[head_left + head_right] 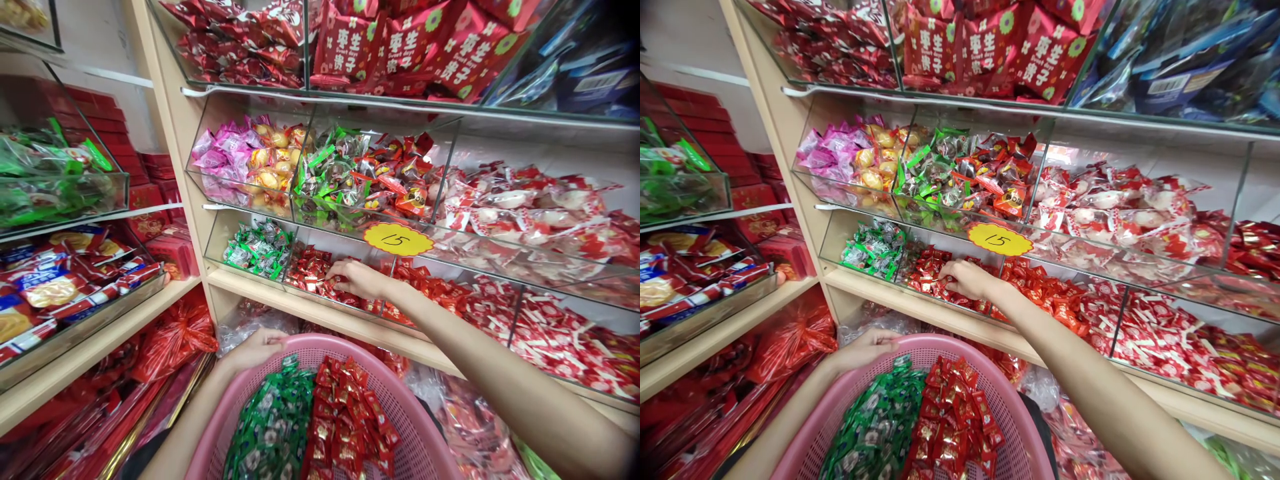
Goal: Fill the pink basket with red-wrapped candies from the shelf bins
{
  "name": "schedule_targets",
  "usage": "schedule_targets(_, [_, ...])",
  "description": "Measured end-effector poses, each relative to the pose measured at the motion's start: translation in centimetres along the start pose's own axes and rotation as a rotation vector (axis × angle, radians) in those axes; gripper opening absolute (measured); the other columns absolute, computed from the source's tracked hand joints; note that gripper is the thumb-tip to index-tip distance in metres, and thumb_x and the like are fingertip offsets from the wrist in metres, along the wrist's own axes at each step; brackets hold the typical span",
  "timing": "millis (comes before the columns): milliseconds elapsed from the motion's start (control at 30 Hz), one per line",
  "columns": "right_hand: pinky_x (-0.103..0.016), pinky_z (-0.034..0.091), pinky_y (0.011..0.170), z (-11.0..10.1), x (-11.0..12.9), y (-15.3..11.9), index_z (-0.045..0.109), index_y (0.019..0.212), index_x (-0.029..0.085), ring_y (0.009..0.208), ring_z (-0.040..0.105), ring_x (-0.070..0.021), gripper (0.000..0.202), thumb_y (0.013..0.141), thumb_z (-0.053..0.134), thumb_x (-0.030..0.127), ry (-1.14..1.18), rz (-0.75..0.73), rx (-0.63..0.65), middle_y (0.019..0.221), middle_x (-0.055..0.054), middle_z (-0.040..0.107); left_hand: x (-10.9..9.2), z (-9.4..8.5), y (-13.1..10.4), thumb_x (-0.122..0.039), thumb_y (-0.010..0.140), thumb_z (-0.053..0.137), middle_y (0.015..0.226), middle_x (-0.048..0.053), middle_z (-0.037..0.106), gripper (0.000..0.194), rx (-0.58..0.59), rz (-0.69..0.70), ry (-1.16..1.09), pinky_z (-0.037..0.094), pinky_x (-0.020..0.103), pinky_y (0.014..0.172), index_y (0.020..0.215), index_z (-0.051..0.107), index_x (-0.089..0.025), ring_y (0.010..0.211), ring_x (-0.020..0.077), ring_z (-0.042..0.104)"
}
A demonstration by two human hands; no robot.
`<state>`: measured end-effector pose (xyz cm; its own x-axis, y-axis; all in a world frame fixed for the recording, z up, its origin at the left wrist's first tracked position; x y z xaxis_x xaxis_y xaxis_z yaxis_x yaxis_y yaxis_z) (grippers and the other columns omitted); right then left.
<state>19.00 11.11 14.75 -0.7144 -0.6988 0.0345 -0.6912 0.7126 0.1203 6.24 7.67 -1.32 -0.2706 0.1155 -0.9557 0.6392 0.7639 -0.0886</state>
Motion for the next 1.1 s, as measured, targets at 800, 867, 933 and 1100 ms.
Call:
schedule_targets(800, [-0.023,0.037,0.065,1.2,0.3,0.0,0.060,0.088,0.014,0.082,0.054,-0.0163,0.016,0.075,0.052,0.020,-0.251,0.062,0.202,0.093,-0.008,0.054,0.1,0.2,0.0,-0.037,0.072,0.054,0.090,0.007,0.065,0.040,0.009,-0.022,-0.047,0.041,0.023,0.065,0.101,0.060,-0.010,0.074,0.0163,0.057])
schedule_targets(867, [-0.023,0.037,0.063,1.1,0.6,-0.1,0.060,0.088,0.014,0.082,0.054,-0.0163,0.016,0.076,0.052,0.021,-0.276,0.059,0.206,0.094,-0.008,0.055,0.0,0.2,0.0,-0.037,0.072,0.055,0.089,0.008,0.065,0.040,0.002,-0.025,-0.052,0.041,0.023,0.065,0.100,0.061,-0.009,0.074,0.0163,0.057])
schedule_targets(933, [-0.023,0.037,0.061,1.1,0.8,-0.1,0.060,0.088,0.015,0.082,0.055,-0.0169,0.016,0.076,0.053,0.023,-0.312,0.062,0.209,0.094,-0.008,0.056,0.0,0.1,0.0,-0.037,0.071,0.055,0.088,0.008,0.065,0.040,-0.013,-0.032,-0.050,0.041,0.023,0.065,0.098,0.061,-0.009,0.074,0.0162,0.056])
schedule_targets(1100, [-0.024,0.038,0.062,1.3,0.8,-0.2,0.059,0.090,0.015,0.084,0.055,-0.0180,0.019,0.076,0.055,0.026,-0.392,0.098,0.171,0.093,-0.009,0.056,0.2,0.2,0.1,-0.039,0.070,0.056,0.085,0.007,0.066,0.041,-0.007,-0.033,-0.046,0.040,0.022,0.063,0.098,0.061,-0.009,0.071,0.0158,0.056])
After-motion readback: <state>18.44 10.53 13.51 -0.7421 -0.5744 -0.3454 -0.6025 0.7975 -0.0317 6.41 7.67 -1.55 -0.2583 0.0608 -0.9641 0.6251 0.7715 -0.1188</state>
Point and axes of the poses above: each hand's wrist, its own y-axis towards the middle knuckle, its own z-axis out of the palm, x = y × z, the point moved 10 cm from there along y, towards the middle knuckle
